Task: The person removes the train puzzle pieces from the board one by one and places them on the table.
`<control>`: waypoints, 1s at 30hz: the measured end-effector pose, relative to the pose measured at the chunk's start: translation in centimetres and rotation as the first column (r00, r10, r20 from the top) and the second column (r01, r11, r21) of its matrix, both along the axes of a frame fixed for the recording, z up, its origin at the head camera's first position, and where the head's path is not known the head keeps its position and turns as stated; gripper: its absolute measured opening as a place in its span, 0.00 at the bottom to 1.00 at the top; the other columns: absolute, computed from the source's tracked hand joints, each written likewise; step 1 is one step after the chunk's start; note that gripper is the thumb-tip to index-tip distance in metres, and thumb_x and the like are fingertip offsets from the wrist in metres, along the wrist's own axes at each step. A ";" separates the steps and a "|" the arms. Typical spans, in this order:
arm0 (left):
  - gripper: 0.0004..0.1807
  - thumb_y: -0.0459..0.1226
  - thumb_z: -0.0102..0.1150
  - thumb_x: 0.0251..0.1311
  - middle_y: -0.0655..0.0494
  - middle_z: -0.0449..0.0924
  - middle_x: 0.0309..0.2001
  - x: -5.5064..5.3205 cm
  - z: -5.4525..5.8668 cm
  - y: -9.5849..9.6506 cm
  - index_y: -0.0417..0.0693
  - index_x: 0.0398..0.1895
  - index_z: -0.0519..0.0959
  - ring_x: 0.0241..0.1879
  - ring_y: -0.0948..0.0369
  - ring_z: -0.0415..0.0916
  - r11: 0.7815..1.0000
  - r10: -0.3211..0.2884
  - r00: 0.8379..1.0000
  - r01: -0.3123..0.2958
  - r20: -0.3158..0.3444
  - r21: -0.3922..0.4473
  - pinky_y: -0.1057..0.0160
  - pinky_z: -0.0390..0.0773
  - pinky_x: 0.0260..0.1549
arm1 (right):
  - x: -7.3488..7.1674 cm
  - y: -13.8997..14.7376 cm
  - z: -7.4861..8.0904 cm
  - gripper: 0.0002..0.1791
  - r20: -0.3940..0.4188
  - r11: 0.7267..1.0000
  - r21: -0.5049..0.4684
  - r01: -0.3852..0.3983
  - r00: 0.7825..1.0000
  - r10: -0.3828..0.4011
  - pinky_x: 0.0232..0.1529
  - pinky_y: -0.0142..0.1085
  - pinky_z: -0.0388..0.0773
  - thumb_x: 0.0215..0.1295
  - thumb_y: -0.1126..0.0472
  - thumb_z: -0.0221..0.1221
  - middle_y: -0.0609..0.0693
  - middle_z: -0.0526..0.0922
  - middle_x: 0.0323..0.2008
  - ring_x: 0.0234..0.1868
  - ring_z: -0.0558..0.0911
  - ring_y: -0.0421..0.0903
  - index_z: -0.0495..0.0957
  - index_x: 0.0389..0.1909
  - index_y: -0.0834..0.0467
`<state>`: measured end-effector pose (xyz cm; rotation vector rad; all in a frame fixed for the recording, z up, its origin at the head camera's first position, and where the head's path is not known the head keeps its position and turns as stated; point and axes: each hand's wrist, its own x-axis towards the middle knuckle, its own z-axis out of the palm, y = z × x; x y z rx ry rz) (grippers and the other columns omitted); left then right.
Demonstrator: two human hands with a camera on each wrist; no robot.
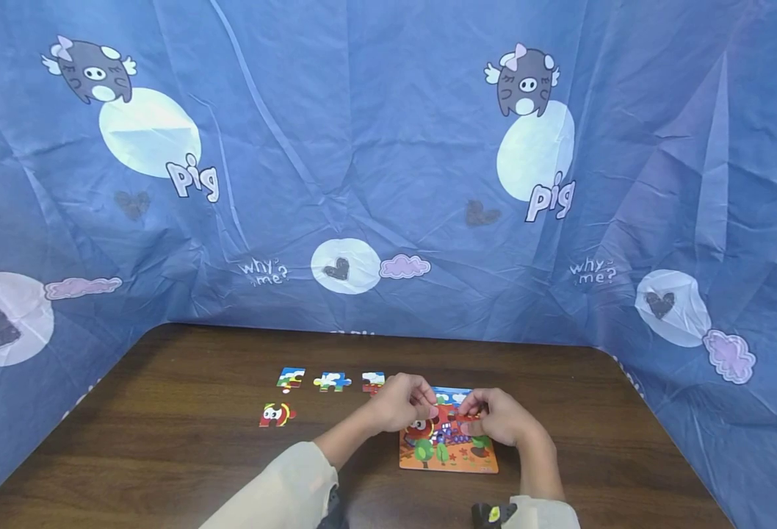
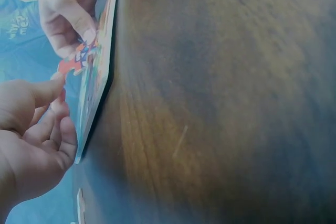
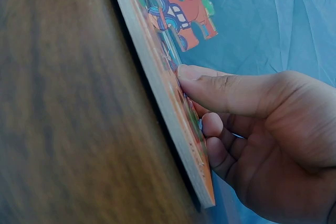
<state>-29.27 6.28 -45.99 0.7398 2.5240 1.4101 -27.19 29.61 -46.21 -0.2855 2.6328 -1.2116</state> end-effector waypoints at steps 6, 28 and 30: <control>0.04 0.28 0.68 0.61 0.58 0.80 0.26 0.3 0.1 -0.1 0.42 0.33 0.81 0.25 0.66 0.76 0.993 -0.013 0.994 0.000 0.109 0.115 0.69 0.76 0.25 | 0.0 0.1 0.0 0.12 -0.001 1.000 0.003 -0.012 1.000 0.012 0.38 0.40 0.71 0.56 0.68 0.73 0.52 0.78 0.35 0.36 0.73 0.49 0.81 0.38 0.60; 0.12 0.20 0.59 0.57 0.46 0.82 0.34 0.1 0.8 -2.3 0.33 0.45 0.78 0.32 0.57 0.82 0.943 -0.087 0.961 -0.006 0.261 0.334 0.52 0.85 0.40 | 0.0 0.0 0.0 0.12 -0.018 1.000 0.019 -0.007 1.000 0.007 0.38 0.38 0.70 0.55 0.68 0.73 0.51 0.78 0.34 0.36 0.73 0.48 0.82 0.38 0.60; 0.13 0.20 0.60 0.58 0.44 0.82 0.35 0.1 0.9 -2.8 0.32 0.46 0.78 0.33 0.57 0.82 0.944 -0.083 0.961 -0.009 0.265 0.329 0.52 0.85 0.41 | 0.0 -0.1 0.0 0.12 -0.012 1.000 0.019 0.004 1.000 -0.003 0.38 0.38 0.70 0.55 0.67 0.73 0.51 0.78 0.35 0.36 0.72 0.48 0.82 0.38 0.60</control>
